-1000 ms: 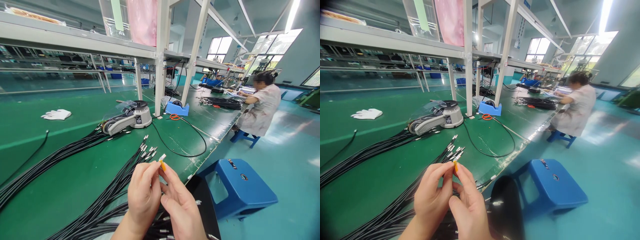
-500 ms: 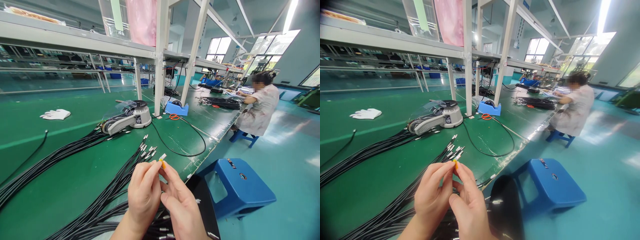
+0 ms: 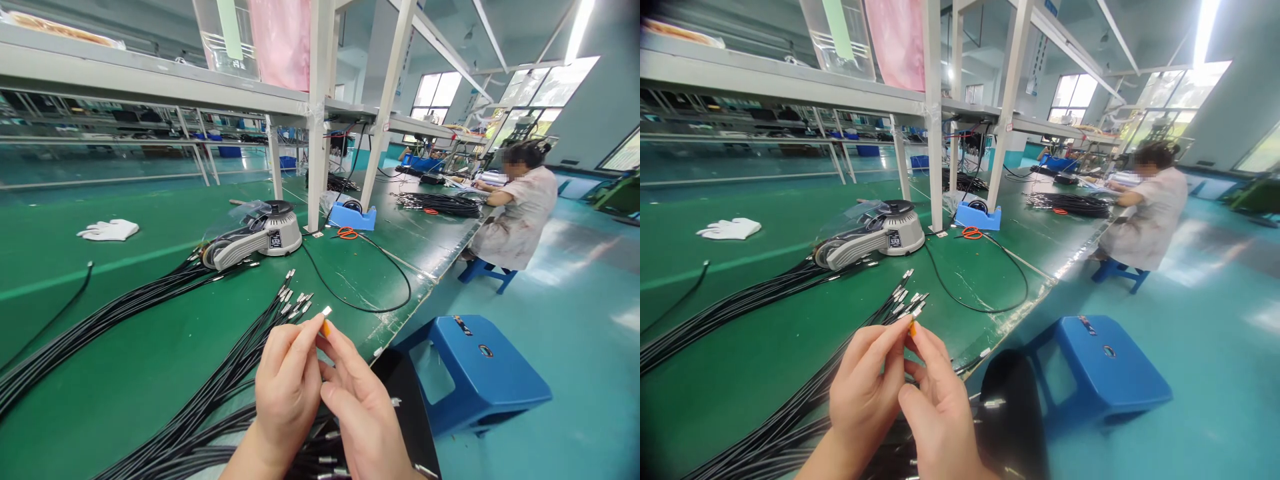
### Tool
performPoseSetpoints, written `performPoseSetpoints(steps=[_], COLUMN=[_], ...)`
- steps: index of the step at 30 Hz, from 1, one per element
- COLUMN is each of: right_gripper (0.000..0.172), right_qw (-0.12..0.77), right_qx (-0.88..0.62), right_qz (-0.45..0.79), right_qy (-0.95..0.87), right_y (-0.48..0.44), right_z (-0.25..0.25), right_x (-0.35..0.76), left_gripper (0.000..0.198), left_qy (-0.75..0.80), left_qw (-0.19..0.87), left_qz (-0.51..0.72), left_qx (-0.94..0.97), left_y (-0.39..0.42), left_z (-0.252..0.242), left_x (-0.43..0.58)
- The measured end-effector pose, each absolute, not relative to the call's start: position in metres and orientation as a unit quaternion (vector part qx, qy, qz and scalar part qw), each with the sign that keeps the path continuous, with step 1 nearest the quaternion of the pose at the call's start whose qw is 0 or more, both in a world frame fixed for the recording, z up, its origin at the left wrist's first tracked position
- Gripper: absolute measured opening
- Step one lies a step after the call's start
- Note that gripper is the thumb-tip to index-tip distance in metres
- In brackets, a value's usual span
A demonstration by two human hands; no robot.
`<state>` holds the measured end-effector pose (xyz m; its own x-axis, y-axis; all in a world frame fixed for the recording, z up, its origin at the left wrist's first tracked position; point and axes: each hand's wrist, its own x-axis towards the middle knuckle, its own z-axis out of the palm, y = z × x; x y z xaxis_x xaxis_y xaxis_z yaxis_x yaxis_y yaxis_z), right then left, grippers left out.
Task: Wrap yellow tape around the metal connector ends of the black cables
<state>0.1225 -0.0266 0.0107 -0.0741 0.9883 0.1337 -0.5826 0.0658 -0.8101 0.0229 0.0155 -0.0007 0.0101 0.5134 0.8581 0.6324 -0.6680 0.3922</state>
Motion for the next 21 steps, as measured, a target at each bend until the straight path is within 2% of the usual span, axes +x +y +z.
performPoseSetpoints(steps=[5, 11, 15, 21], right_gripper=[0.046, 0.044, 0.030, 0.037], right_qw=[0.615, 0.579, 0.571, 0.523], right_qx=[-0.279, -0.353, -0.439, -0.476], right_qz=[0.628, 0.585, 0.524, 0.485], right_qy=[-0.386, -0.445, -0.455, -0.515], right_y=[-0.026, -0.027, -0.014, 0.012], right_z=[0.004, -0.007, 0.011, 0.044], right_x=[0.122, 0.131, 0.148, 0.158], left_gripper=[0.044, 0.033, 0.026, 0.029], left_qy=[-0.424, -0.460, -0.450, -0.420], left_qw=[0.046, 0.116, 0.119, 0.103], left_qz=[-0.557, -0.561, -0.556, -0.553], left_qx=[-0.713, -0.678, -0.688, -0.712], left_y=[0.018, 0.023, 0.023, 0.022], left_z=[-0.003, 0.008, 0.010, 0.003], left_x=[0.023, 0.018, 0.020, 0.023])
